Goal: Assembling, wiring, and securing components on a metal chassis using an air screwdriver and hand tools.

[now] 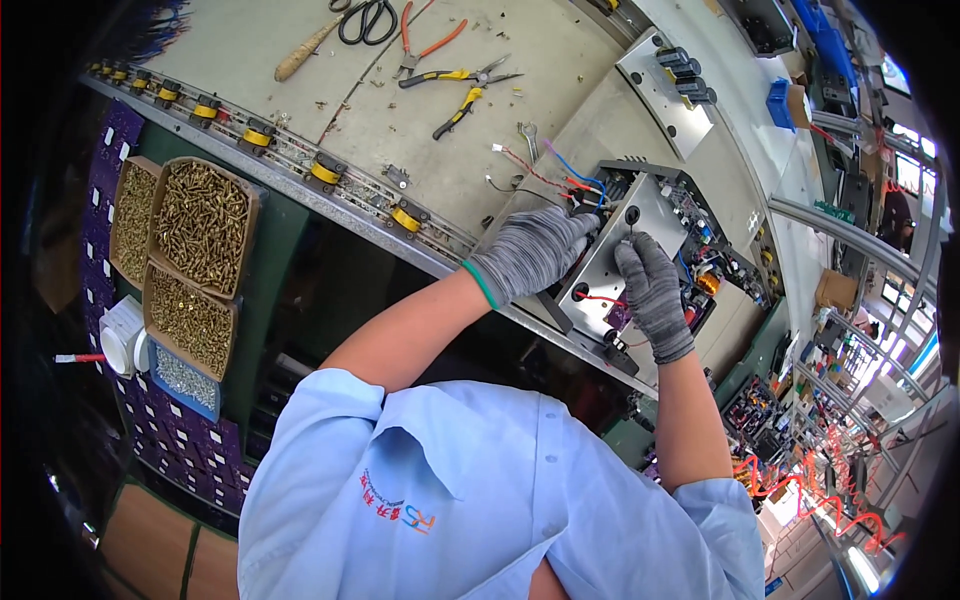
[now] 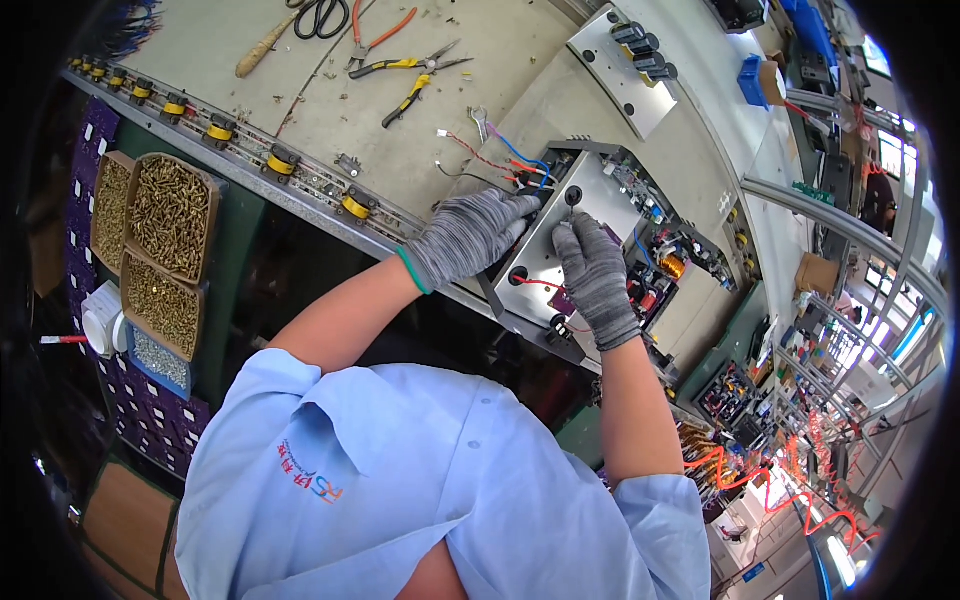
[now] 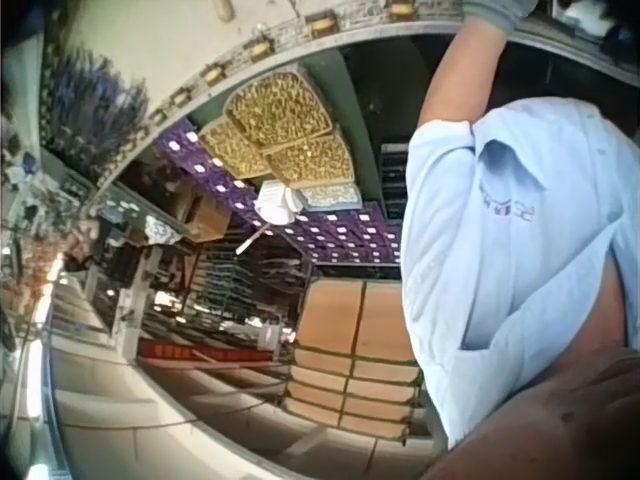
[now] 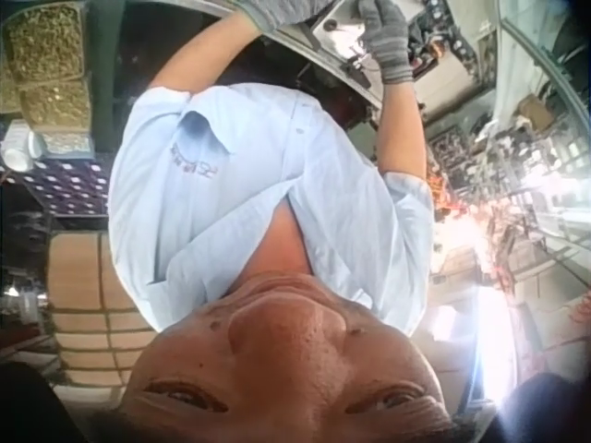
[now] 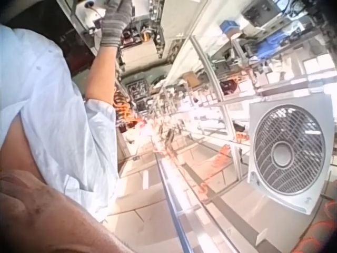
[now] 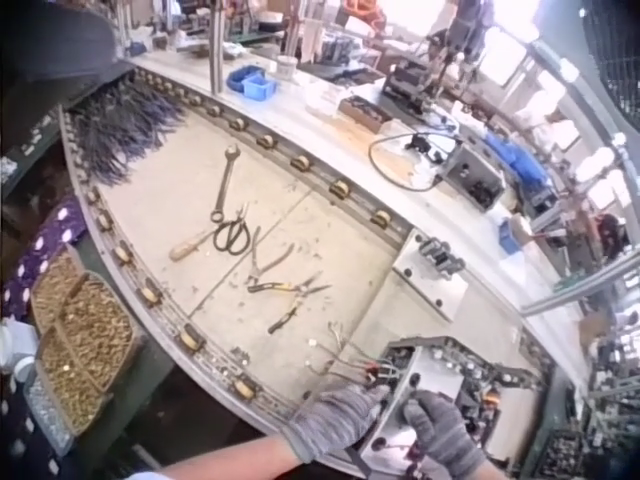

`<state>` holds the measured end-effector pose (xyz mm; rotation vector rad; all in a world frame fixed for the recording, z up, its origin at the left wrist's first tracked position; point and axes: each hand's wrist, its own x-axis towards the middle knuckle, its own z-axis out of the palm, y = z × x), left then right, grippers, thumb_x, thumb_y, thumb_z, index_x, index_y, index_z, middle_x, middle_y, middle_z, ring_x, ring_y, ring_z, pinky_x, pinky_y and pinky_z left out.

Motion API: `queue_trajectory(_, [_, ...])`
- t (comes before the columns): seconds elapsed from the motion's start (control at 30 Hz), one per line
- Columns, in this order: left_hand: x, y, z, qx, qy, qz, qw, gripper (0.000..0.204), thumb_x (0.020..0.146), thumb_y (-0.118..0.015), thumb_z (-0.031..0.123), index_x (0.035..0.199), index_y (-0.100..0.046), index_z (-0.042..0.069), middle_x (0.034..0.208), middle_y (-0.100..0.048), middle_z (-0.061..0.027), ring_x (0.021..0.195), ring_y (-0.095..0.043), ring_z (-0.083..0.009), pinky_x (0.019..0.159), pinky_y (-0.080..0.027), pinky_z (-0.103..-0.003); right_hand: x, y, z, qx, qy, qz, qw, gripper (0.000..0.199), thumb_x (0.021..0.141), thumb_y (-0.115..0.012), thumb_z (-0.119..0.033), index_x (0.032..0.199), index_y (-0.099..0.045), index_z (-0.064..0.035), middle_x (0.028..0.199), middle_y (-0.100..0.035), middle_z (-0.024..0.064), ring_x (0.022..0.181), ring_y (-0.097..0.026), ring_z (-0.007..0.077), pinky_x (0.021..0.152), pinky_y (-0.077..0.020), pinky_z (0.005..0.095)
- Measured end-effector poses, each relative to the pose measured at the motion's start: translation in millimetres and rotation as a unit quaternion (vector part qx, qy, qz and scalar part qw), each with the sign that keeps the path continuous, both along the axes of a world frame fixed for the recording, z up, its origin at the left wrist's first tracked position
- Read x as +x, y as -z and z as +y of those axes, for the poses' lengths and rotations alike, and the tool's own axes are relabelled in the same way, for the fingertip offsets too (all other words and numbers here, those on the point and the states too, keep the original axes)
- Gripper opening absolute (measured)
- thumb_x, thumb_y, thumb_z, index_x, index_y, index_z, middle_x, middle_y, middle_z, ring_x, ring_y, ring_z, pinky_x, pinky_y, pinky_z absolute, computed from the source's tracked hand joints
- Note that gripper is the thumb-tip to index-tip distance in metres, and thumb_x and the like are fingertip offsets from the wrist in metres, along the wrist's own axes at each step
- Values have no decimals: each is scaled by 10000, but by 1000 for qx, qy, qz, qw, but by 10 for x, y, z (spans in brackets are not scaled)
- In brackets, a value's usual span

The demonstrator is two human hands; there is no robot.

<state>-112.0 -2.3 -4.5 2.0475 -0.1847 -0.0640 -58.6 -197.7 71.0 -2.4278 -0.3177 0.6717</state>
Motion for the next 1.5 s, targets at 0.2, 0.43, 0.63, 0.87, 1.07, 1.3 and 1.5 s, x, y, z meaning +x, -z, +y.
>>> queue_trajectory(0.2, [-62,-103,-160,205,-3,33,978,389,934,-482,146,1308,-544,59,825,-635,-129,730,-666,-277,632,-536,-410,172,-74,61,-27,-34,-9,999,323,967,-559,-318,1055,-640,-18,913,-662,226,882,-640,390,797,-498,435])
queue_trajectory(0.43, [240,-10,-225,-29,-185,75,979,428,840,-713,174,1199,-571,-11,1033,-680,-172,954,-661,-319,909,-514,-399,433,-81,143,-117,-78,-60,988,352,977,-526,-361,1043,-648,-37,826,-674,171,623,-667,256,659,-531,402])
queue_trajectory(0.63, [428,163,-182,-49,-167,148,974,515,804,-711,131,1261,-531,-25,1025,-692,-188,984,-677,-292,926,-517,-371,485,64,40,-86,-119,-114,983,337,960,-544,-349,1072,-644,-47,916,-672,211,880,-662,358,826,-501,446])
queue_trajectory(0.87, [548,282,-161,-53,-105,179,977,435,790,-702,145,1168,-613,-51,966,-693,-174,915,-672,-273,835,-535,-368,530,97,5,-92,-115,-88,985,325,952,-556,-336,1072,-651,-50,969,-664,222,975,-635,388,881,-479,460])
queue_trajectory(1.07, [364,340,24,-487,-19,318,813,509,784,-706,141,1265,-609,7,977,-672,-90,854,-615,-107,723,-505,-238,555,158,-33,-63,-104,-61,991,293,957,-560,-311,1078,-645,-58,1004,-654,210,982,-635,372,886,-481,444])
queue_trajectory(1.3, [308,400,34,-347,6,147,926,532,841,-726,243,1301,-577,21,1102,-676,-106,1008,-625,-157,858,-531,-319,603,217,-91,-18,-44,26,999,327,966,-571,-325,1135,-638,-53,1046,-666,193,997,-642,342,901,-487,413])
queue_trajectory(1.5, [-19,375,-45,-26,-233,-47,971,313,982,-547,309,1034,-626,11,895,-680,-177,820,-683,-289,765,-514,-447,592,204,-89,-34,-80,-37,996,336,956,-591,-292,1159,-636,-29,1088,-665,197,1018,-640,331,913,-487,402])
